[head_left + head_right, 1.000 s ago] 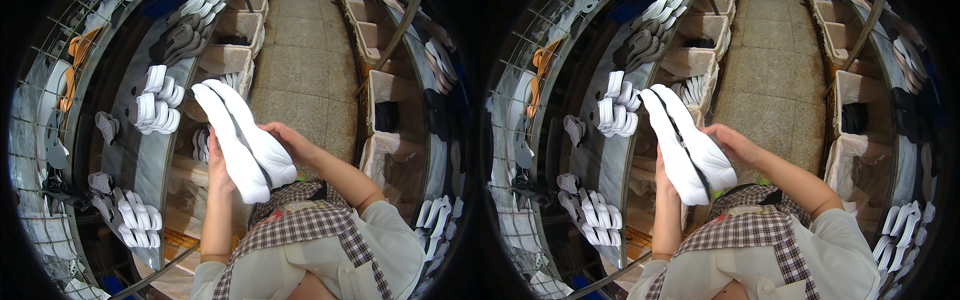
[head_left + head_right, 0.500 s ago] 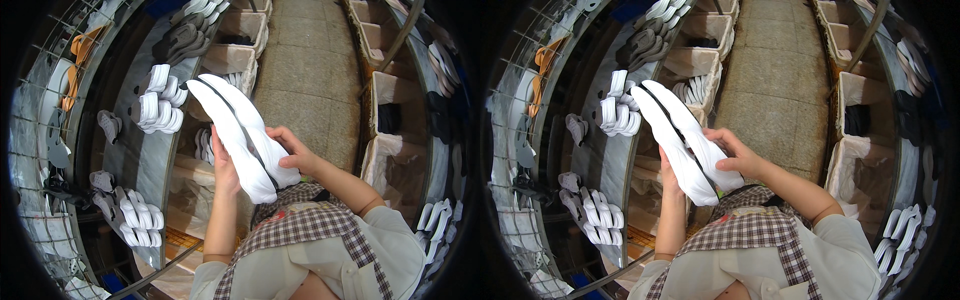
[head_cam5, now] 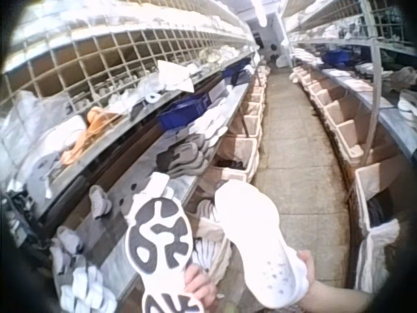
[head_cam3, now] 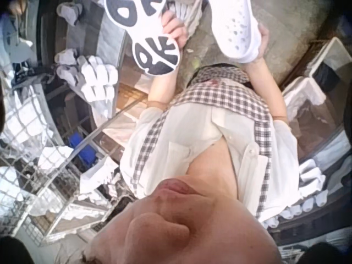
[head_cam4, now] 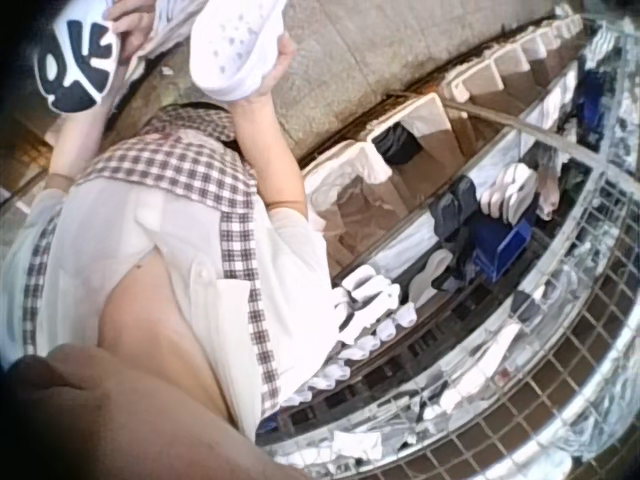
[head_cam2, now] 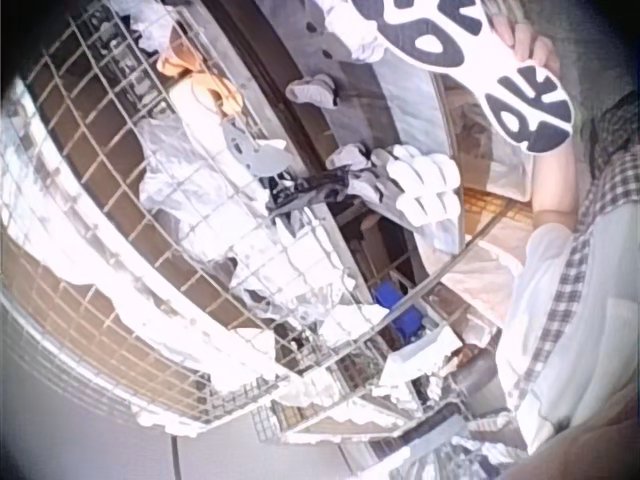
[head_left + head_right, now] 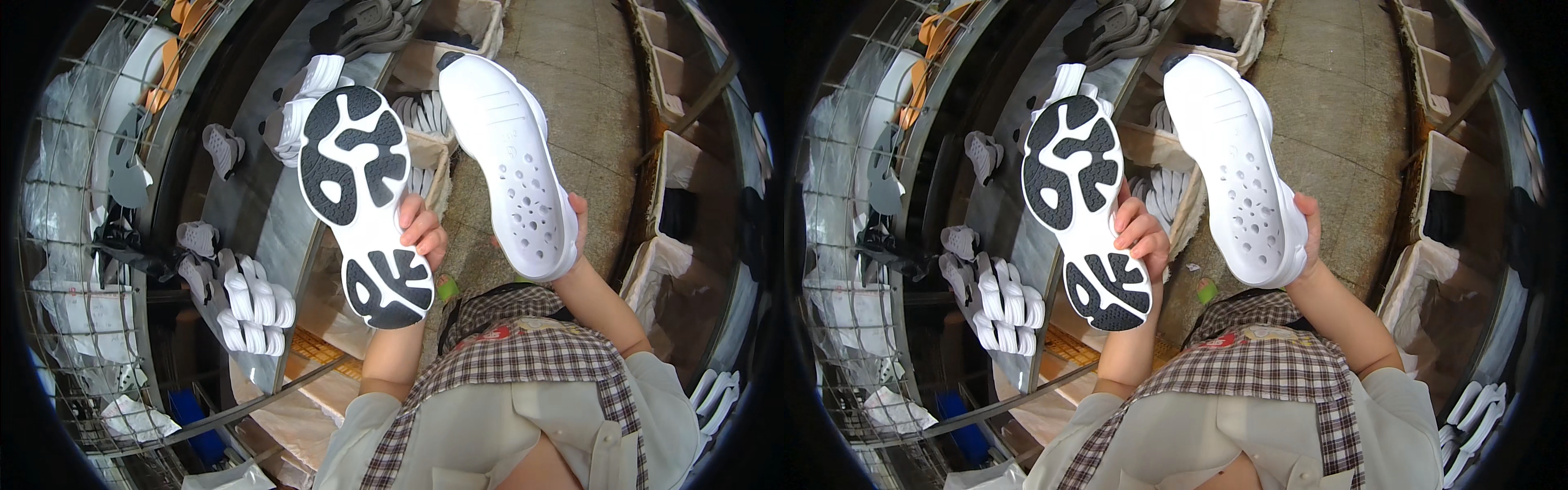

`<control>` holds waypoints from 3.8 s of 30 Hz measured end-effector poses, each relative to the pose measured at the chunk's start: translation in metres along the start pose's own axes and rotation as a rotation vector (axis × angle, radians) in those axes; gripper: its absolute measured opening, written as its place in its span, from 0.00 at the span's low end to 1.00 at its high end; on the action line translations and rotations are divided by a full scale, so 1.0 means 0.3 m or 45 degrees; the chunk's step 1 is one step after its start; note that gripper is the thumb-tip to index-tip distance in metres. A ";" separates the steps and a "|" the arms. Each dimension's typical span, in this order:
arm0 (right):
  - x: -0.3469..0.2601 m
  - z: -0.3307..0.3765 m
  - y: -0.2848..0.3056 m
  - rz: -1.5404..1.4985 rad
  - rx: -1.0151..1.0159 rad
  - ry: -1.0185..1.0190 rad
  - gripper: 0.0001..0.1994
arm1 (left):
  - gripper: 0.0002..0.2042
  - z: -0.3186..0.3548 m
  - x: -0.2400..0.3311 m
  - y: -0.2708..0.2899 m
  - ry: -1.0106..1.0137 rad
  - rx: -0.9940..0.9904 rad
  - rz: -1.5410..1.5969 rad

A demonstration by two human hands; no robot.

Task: The person picks up pairs of white and dark-colored slippers from a shelf, turns them over to inspect the soles, and places them into fabric bins. The person also uses a small brush to clean the surface of a white slipper before stacking it with others.

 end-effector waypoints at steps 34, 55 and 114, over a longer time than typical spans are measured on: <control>0.159 -0.980 0.203 1.461 0.455 -0.168 0.25 | 0.26 0.014 0.515 -0.318 -0.591 0.418 -1.196; 0.091 -1.046 0.104 0.293 0.516 -0.289 0.24 | 0.17 -0.844 0.770 -0.183 0.408 1.000 -1.840; 0.203 -0.830 1.462 2.156 0.576 0.357 0.16 | 0.43 0.180 1.545 1.173 0.116 1.248 -2.886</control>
Point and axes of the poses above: each hand's wrist, its own z-axis away from the middle knuckle, its own y-axis out of the back of the hand, x = y × z, the point moved 2 cm from there along -z, towards the middle knuckle, and after that the axes turned 8 degrees about -y, right-handed, at the moved point
